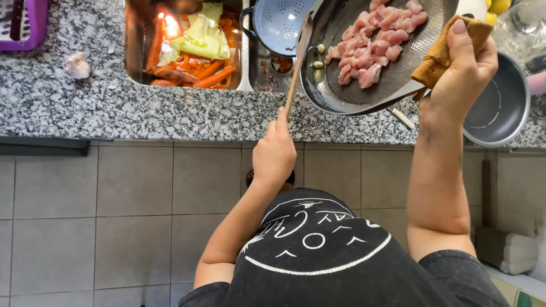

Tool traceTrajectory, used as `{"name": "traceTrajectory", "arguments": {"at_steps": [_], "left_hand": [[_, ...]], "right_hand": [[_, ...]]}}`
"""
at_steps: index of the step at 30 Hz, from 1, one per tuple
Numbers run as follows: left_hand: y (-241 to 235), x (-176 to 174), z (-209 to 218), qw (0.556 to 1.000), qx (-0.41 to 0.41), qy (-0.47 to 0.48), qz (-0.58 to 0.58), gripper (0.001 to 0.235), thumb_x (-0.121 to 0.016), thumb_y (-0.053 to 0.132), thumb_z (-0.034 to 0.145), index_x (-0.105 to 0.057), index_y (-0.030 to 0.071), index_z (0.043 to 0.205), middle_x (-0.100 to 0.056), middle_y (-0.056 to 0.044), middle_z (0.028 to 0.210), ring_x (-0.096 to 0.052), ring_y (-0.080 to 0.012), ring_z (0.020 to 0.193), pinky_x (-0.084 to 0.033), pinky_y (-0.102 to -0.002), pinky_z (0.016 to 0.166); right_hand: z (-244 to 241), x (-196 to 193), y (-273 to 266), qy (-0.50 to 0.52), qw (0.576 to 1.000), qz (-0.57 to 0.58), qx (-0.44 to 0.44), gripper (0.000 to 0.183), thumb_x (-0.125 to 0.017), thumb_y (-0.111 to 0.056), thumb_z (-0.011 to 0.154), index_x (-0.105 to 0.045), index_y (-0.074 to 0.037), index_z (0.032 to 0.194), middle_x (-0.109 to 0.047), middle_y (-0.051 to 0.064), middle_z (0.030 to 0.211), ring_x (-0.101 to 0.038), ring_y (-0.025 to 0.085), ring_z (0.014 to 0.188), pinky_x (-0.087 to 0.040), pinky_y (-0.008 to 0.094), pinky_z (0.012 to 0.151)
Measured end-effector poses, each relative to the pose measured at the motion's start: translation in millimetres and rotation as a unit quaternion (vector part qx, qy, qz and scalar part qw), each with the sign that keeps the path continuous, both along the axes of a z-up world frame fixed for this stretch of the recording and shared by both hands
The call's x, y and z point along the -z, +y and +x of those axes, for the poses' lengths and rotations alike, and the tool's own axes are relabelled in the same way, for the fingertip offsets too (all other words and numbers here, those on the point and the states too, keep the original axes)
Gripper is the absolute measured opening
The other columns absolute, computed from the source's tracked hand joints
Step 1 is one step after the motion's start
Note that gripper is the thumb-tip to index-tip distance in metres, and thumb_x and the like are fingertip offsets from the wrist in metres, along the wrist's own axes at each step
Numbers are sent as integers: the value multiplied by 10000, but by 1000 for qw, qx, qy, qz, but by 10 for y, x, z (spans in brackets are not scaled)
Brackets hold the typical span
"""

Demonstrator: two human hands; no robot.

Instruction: The person peels garlic cloves using a knife and drops them into a frying pan on the stove. They then pour oil into the pan, add diced meat from a container, and stir the ingredients with a wooden spoon.

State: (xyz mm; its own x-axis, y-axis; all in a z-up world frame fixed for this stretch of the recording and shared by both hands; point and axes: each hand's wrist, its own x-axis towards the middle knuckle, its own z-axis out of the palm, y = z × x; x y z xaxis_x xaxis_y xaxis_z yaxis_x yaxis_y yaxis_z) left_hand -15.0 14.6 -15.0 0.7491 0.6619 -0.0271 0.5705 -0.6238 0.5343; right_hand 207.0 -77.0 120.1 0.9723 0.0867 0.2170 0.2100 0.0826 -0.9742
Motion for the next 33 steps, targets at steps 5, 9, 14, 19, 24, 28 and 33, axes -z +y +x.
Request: {"name": "traceTrajectory", "arguments": {"at_steps": [5,9,14,19,24,28,33], "left_hand": [[-2,-11,-46,1000,-8,8,-6,510,-410,149,910,-334,48,1404,-572,-94,1015,-518,-229,382,-374,-322,279],[-79,24,-21,999,10,34,4,547,-418,101,878,-319,27,1410,-548,-100,942,-519,-228,394,-393,-331,288],[-212,150,26,998,17,53,32,600,-470,79,844,-297,21,1416,-524,-91,971,-526,-214,373,-399,-319,279],[-319,264,84,997,16,49,52,659,-463,17,783,-293,8,1420,-516,-88,960,-493,-187,354,-364,-301,270],[-389,387,150,996,16,45,75,642,-473,29,791,-311,9,1412,-527,-87,990,-482,-165,334,-340,-284,251],[-433,456,195,994,8,34,100,631,-469,37,787,-340,15,1404,-517,-56,923,-456,-145,318,-333,-280,247],[-469,466,212,994,17,40,99,625,-475,39,795,-341,13,1404,-495,-56,888,-454,-139,328,-344,-279,249]], "right_hand": [[33,29,50,-12,1000,4,-13,152,-731,-184,814,-629,-83,863,-615,5,784,-602,121,732,-537,246,689],[76,48,92,-31,999,6,-18,143,-730,-174,820,-623,-82,846,-604,7,779,-594,129,729,-533,254,680],[95,45,124,-32,999,10,-24,128,-724,-162,824,-626,-80,818,-592,5,753,-582,128,702,-523,256,646],[155,62,122,-33,999,15,-29,141,-721,-139,827,-604,-69,858,-601,28,788,-592,148,716,-539,277,653],[189,63,126,-83,995,-24,-38,112,-693,-93,845,-583,-82,832,-557,2,767,-537,119,704,-498,257,669],[244,75,92,-108,992,-38,-44,108,-687,-93,850,-580,-79,845,-550,4,781,-518,119,715,-482,260,681],[289,103,58,-115,991,-52,-38,137,-694,-91,856,-559,-82,829,-525,1,765,-494,113,694,-470,262,657]]}}
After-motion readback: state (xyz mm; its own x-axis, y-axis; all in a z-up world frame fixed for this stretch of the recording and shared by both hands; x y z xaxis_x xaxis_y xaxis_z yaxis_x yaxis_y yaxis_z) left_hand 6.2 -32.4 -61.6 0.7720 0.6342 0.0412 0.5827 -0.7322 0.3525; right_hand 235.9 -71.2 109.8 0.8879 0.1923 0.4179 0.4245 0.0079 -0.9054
